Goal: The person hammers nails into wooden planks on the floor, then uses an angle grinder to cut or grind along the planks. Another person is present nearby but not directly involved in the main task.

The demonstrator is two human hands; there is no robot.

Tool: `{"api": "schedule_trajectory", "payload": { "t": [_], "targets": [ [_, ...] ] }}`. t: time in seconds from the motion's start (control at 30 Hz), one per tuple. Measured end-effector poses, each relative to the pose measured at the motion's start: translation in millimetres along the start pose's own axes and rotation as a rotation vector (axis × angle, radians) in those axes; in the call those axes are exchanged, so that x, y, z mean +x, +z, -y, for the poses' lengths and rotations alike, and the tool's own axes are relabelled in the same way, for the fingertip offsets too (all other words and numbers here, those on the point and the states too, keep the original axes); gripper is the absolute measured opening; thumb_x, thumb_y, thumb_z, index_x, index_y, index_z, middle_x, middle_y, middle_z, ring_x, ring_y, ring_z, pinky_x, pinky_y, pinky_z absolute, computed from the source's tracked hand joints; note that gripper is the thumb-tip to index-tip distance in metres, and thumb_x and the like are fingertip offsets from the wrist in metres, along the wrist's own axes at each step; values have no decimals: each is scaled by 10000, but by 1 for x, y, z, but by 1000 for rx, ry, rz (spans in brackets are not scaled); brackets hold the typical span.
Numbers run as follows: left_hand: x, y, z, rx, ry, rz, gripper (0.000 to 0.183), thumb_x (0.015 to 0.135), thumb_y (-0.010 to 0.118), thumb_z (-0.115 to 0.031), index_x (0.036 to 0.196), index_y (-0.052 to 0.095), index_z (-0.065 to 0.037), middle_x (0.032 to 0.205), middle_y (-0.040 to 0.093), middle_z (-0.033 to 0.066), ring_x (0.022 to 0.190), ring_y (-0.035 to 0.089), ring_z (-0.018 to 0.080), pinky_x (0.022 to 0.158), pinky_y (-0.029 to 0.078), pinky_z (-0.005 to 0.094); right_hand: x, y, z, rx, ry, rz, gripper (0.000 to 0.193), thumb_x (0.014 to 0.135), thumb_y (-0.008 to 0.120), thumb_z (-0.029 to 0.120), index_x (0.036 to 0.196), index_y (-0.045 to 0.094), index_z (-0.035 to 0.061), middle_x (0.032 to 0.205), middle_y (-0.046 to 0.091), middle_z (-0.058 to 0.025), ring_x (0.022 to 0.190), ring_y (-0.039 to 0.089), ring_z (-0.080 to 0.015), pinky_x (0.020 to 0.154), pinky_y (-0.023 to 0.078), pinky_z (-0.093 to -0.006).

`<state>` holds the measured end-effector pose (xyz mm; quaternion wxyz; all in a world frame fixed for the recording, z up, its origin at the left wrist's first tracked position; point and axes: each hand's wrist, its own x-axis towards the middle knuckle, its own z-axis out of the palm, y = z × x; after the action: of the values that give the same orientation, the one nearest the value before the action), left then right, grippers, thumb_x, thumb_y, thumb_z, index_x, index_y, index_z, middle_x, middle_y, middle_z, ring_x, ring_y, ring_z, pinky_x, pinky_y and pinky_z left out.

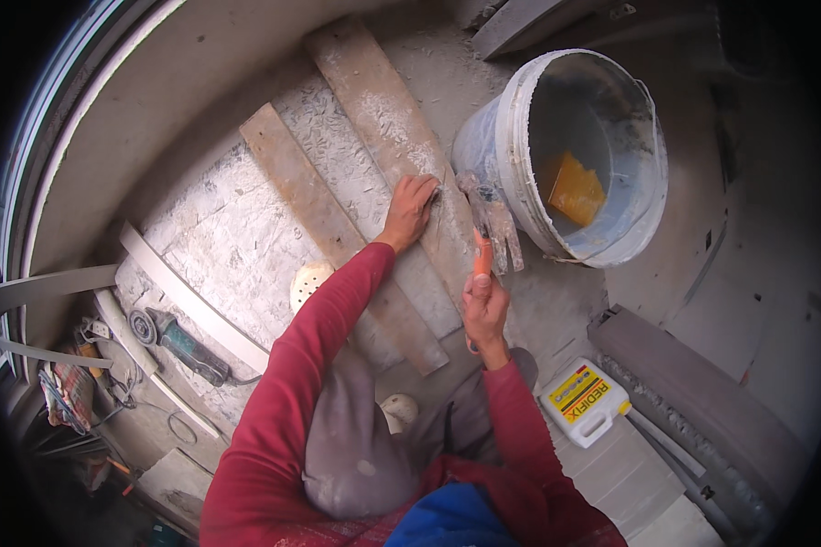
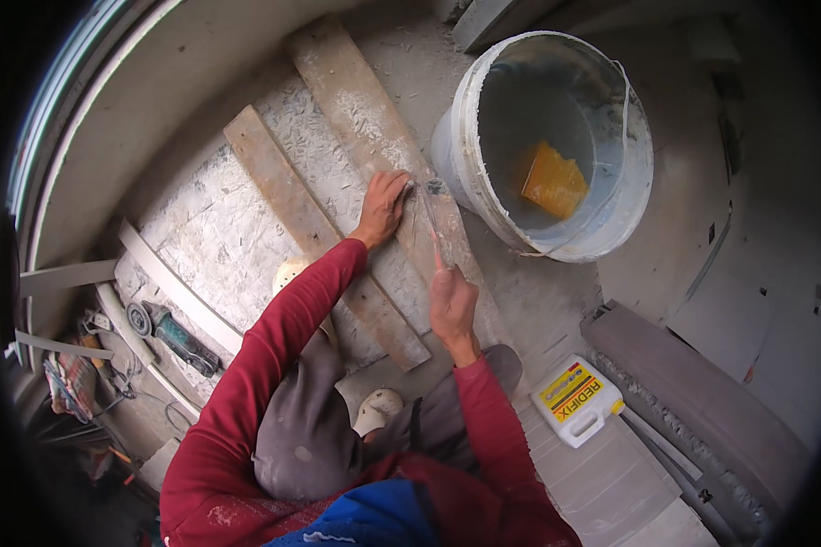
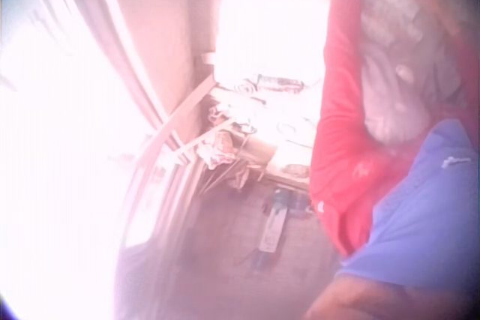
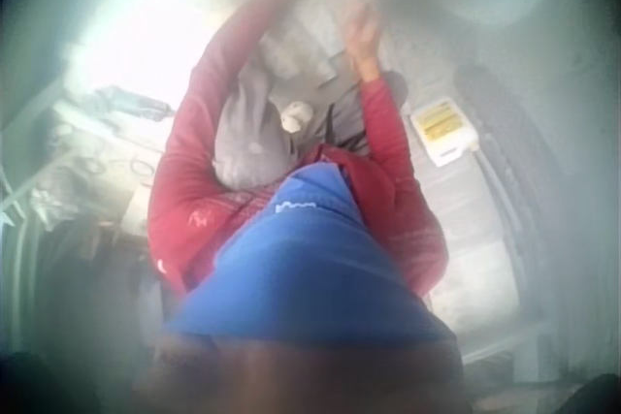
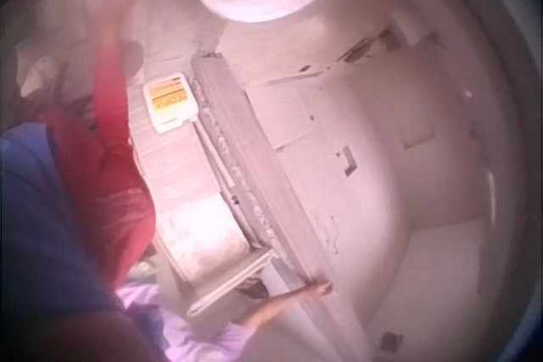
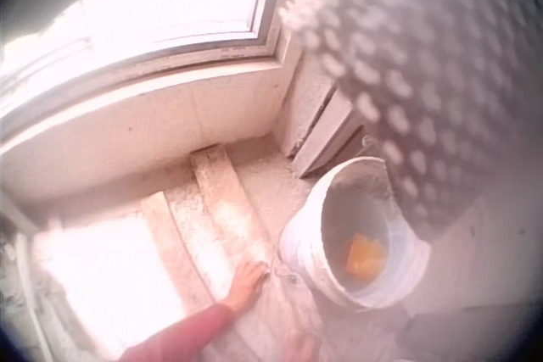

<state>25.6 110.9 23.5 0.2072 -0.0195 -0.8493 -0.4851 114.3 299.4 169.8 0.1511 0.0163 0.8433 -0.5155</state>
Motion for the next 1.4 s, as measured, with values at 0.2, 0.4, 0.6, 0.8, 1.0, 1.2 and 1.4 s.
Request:
{"api": "schedule_trajectory", "payload": {
  "t": [0.2, 0.4, 0.6, 0.8, 1.0, 1.2, 1.4],
  "targets": [
    [2, -2, 1, 14, 20, 18, 395, 825, 672, 75, 1207, 655, -24, 1207, 660, 160, 1068, 583, 391, 943, 496, 440, 21, 3, 16, -244, 10, 39, 532, 1105, 452, 423, 886, 620, -32, 636, 565, -176, 557, 556, -310, 571, 447, -431],
    [-6, 2, 5, 14, 5, 5, 474, 773, 669, 96, 1233, 631, -10, 1252, 644, 149, 1108, 573, 374, 990, 482, 436, 10, 10, 25, -80, -200, -108, 535, 1098, 460, 432, 898, 624, -36, 668, 581, -228, 619, 620, -381, 597, 455, -465],
    [-1, -1, 7, 26, -3, 48, 490, 780, 656, 106, 1255, 629, -12, 1280, 630, 153, 1127, 559, 386, 1006, 473, 447, 21, 7, 14, -279, 115, 78, 552, 1099, 450, 443, 899, 634, -37, 693, 607, -232, 682, 654, -409, 645, 471, -484],
    [5, -23, -8, 103, -5, -41, 457, 862, 685, -6, 1312, 606, -18, 1208, 621, 186, 1094, 570, 363, 961, 475, 412, 5, 2, 7, -188, 54, -24, 515, 1100, 477, 401, 868, 613, -37, 681, 589, -228, 621, 627, -379, 595, 459, -452],
    [41, -63, 32, -30, -685, -86, 518, 884, 809, -279, 1223, 521, -13, 922, 598, 124, 850, 598, 256, 780, 498, 383, 6, -1, 6, -226, 9, -8, 496, 1100, 488, 380, 850, 603, -32, 677, 571, -232, 606, 613, -373, 573, 442, -451],
    [49, -64, 57, -126, -891, -56, 523, 804, 913, -343, 960, 522, -33, 809, 576, 36, 734, 538, 152, 688, 480, 323, 20, 13, 10, -221, 62, 28, 501, 1101, 480, 388, 867, 625, -30, 676, 568, -235, 615, 615, -384, 586, 445, -460],
    [47, -63, 65, -132, -895, -33, 510, 789, 924, -337, 917, 531, -39, 799, 594, 37, 729, 541, 147, 686, 478, 309, -1, -4, 53, -20, -255, -97, 582, 1103, 439, 481, 823, 589, -7, 657, 569, -108, 585, 570, -250, 561, 429, -409]
  ]
}}
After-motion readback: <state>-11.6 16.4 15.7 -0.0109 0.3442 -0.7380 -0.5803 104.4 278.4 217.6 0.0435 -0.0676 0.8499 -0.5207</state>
